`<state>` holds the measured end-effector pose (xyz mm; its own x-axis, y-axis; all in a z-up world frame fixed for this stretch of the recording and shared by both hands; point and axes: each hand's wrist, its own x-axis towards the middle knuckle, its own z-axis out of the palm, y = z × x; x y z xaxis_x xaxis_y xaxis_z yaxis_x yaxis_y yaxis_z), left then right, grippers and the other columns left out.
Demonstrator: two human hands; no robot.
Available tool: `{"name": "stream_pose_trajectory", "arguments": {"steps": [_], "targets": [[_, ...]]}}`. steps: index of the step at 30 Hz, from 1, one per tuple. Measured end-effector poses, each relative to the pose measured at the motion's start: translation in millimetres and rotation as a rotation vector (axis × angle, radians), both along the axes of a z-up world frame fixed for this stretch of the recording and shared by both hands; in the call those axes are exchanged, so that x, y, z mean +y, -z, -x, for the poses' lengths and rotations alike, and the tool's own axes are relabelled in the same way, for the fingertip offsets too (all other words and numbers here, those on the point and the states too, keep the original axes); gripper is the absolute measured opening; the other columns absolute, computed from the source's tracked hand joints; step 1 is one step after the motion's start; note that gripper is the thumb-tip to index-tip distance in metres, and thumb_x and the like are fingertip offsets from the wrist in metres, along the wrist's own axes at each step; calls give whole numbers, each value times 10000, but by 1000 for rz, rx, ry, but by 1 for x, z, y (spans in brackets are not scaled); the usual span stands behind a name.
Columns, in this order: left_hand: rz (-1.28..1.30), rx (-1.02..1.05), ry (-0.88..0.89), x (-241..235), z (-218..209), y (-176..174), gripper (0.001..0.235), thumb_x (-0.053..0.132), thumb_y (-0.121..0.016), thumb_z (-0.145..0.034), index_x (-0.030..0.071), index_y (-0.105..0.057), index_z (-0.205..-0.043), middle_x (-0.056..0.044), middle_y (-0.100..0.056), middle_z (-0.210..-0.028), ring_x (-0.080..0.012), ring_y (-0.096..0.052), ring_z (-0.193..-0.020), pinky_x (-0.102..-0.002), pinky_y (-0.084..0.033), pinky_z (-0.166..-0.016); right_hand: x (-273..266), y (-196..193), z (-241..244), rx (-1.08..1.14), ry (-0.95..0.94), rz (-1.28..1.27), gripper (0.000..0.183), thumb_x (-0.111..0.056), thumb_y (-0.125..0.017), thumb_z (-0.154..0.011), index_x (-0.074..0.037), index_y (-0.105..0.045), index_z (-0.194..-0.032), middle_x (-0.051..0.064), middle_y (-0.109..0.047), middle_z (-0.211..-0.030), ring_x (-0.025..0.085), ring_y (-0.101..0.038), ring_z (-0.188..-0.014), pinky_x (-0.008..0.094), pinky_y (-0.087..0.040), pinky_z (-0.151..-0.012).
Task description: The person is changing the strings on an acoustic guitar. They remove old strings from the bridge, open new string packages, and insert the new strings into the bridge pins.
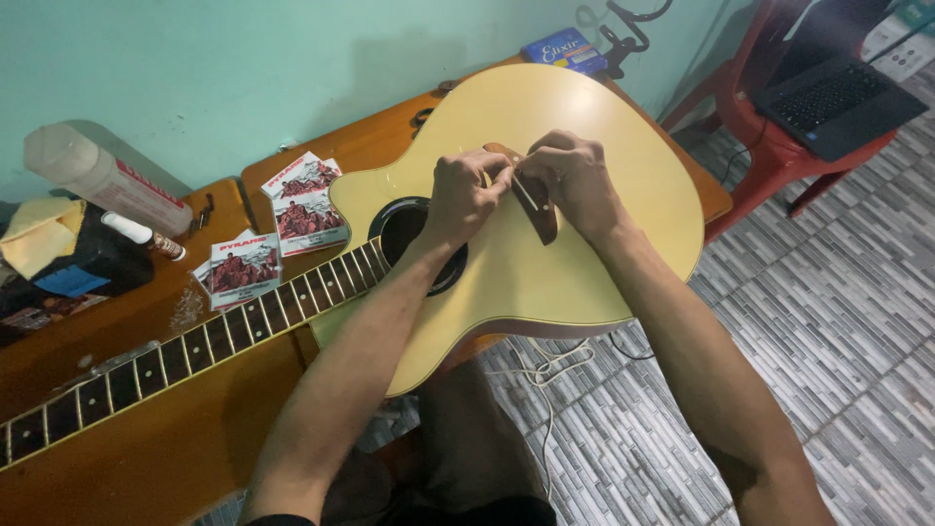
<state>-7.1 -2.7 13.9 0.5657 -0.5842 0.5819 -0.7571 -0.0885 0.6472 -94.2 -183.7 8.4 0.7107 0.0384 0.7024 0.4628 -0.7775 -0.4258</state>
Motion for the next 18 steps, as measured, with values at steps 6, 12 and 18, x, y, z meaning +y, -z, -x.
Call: {"name": "stream_pose_trajectory", "arguments": {"steps": [6,12,18], "targets": [[7,-112,1,-6,3,-4,165,108,-679,-910,152,-726,-758,-63,-631,-618,-247,-689,-627,-329,-561,-569,-4,12,-7,37,-20,31,257,150,-646,-768,-79,-752,-816,121,-696,-864,358,-689,-827,393,-568,-682],[45,-81,-16,5,9,-13,166,105,-697,-901,139,-701,-739,-65,-621,-600,-233,-670,-616,-301,-546,-569,-3,10,-10,100,26,65,317,202,-577,-681,-28,-732,-836,155,-679,-895,386,-676,-861,426,-564,-692],[45,-95,-54,5,9,-10,163,115,-687,-884,151,-689,-725,-53,-619,-587,-222,-664,-598,-301,-546,-571,8,0,6,135,-24,-127,285,163,-613,-729,-21,-749,-901,177,-689,-980,367,-663,-965,457,-563,-813]]}}
